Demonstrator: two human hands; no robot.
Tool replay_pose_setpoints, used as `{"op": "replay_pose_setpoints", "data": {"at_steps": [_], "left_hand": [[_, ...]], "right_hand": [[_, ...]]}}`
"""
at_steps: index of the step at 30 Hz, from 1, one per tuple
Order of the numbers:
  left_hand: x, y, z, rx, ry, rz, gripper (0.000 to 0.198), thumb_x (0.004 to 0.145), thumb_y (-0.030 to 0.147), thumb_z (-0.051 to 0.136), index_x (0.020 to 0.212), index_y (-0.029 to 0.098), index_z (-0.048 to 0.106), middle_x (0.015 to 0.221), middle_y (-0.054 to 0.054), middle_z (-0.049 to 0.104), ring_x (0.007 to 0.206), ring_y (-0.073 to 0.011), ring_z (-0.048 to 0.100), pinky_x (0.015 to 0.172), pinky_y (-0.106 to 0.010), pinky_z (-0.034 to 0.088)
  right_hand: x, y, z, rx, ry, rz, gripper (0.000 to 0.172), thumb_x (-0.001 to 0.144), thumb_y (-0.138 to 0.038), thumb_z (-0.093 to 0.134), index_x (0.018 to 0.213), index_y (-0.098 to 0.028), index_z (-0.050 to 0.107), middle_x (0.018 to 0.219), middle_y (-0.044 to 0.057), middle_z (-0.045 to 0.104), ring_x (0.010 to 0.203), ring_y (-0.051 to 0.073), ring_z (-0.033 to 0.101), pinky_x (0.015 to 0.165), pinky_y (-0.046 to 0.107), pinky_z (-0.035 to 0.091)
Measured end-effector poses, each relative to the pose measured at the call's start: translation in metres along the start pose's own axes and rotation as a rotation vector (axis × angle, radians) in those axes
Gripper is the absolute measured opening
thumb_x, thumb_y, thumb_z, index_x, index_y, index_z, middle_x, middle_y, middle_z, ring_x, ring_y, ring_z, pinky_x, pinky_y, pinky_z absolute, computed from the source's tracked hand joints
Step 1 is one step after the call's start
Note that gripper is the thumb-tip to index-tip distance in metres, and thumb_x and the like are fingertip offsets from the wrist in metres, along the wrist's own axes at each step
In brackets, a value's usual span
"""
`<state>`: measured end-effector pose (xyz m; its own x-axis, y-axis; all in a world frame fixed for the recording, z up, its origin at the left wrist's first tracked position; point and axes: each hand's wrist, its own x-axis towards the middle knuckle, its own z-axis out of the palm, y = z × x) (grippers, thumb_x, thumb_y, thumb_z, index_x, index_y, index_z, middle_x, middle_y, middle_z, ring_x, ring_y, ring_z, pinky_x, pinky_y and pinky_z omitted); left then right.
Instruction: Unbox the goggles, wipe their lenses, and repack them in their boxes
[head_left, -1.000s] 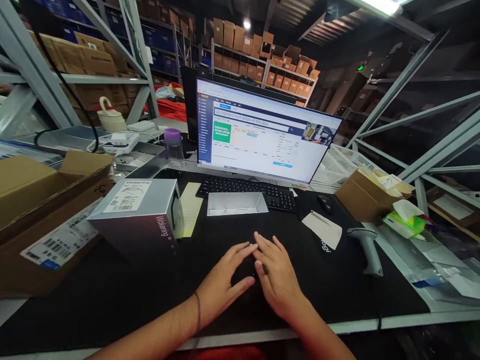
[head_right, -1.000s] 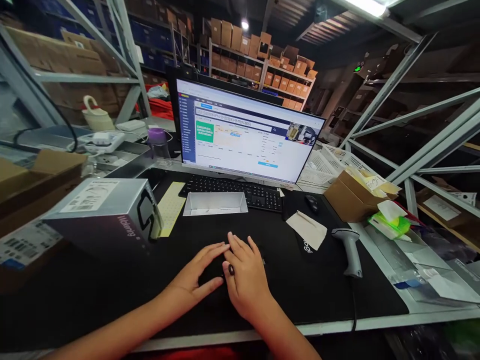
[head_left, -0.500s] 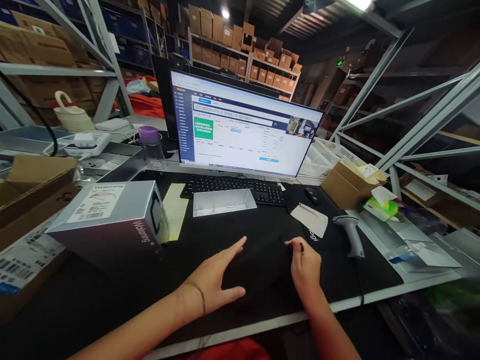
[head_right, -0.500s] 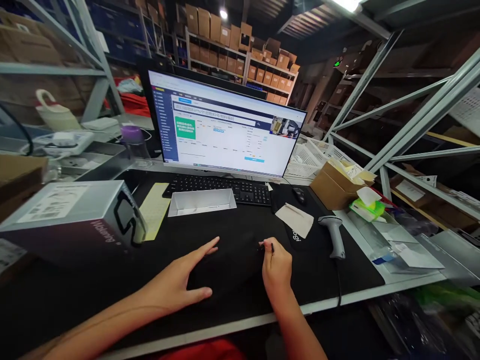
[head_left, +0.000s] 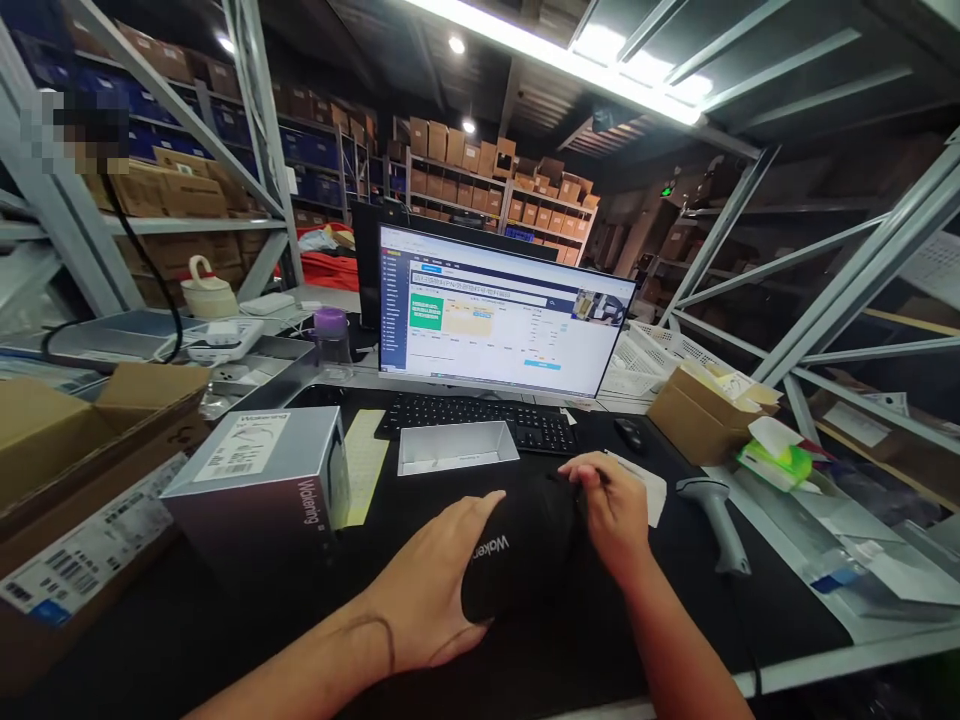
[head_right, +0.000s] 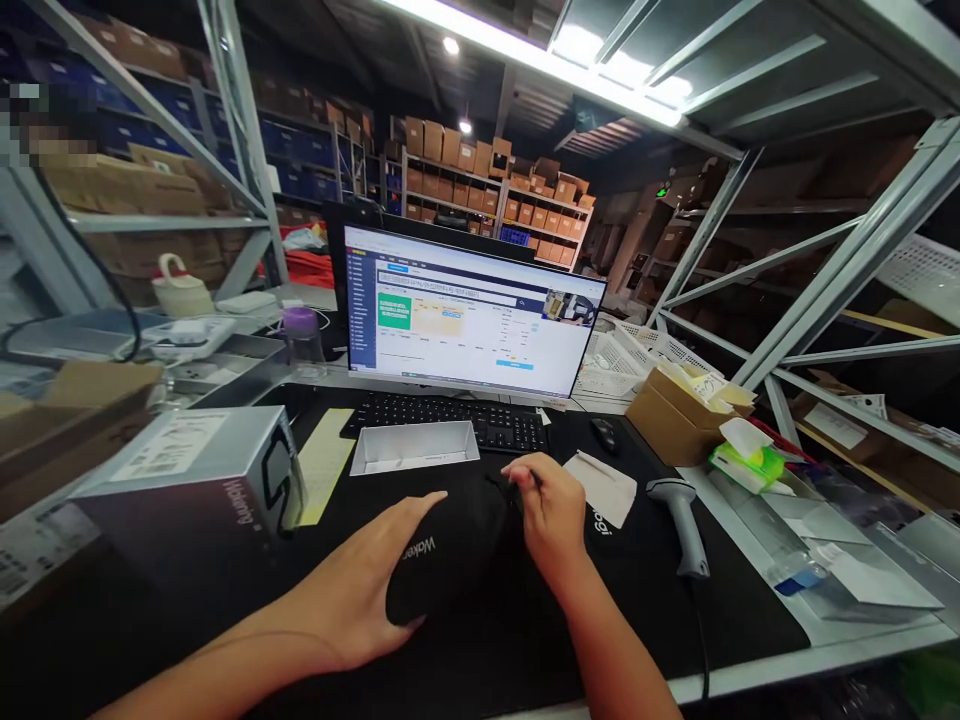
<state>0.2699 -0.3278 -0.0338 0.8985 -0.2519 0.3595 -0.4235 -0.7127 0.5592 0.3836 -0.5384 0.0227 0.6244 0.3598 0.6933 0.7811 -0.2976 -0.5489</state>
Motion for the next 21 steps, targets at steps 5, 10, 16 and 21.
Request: {"op": "replay_pose_setpoints", "data": {"at_steps": [5, 10, 16, 21], "left_hand": [[0.001, -0.005, 0.000, 0.166, -0.028, 0.008, 0.107, 0.055, 0.016, 0.069, 0.152, 0.027, 0.025, 0.144, -0.012, 0.046, 0.127, -0.0321, 0.051, 0.110, -0.049, 0.044], [0.007, -0.001, 0.002, 0.390, 0.142, -0.129, 0.106, 0.054, 0.013, 0.072, 0.151, 0.023, 0.030, 0.139, -0.015, 0.051, 0.125, -0.0347, 0.052, 0.107, -0.052, 0.043], [0.028, -0.015, 0.005, 0.441, 0.218, 0.012, 0.115, 0.066, 0.053, 0.083, 0.155, 0.020, 0.018, 0.150, -0.023, 0.040, 0.136, -0.0402, 0.043, 0.112, -0.058, 0.039], [0.019, -0.068, 0.003, 0.467, 0.400, -0.219, 0.084, 0.074, 0.056, 0.079, 0.140, 0.018, 0.044, 0.160, -0.026, 0.019, 0.147, -0.0498, 0.021, 0.110, -0.072, 0.032]], "right_hand": [[0.014, 0.027, 0.009, 0.376, -0.308, 0.238, 0.036, 0.097, -0.051, 0.052, 0.091, -0.019, 0.068, 0.085, 0.007, 0.074, 0.072, 0.020, 0.071, 0.073, 0.034, 0.057], [-0.008, 0.046, 0.009, 0.504, -0.320, 0.266, 0.062, 0.084, -0.065, 0.064, 0.132, -0.027, 0.053, 0.136, 0.015, 0.061, 0.126, 0.030, 0.060, 0.103, 0.047, 0.050], [-0.022, 0.043, 0.000, 0.160, -0.276, 0.257, 0.094, 0.068, -0.057, 0.082, 0.148, -0.030, 0.040, 0.150, 0.013, 0.048, 0.135, 0.038, 0.049, 0.111, 0.055, 0.042], [-0.013, 0.077, -0.043, 0.199, 0.132, 0.502, 0.074, 0.066, -0.054, 0.083, 0.132, -0.030, 0.061, 0.132, 0.011, 0.064, 0.125, 0.042, 0.057, 0.107, 0.057, 0.044]]}}
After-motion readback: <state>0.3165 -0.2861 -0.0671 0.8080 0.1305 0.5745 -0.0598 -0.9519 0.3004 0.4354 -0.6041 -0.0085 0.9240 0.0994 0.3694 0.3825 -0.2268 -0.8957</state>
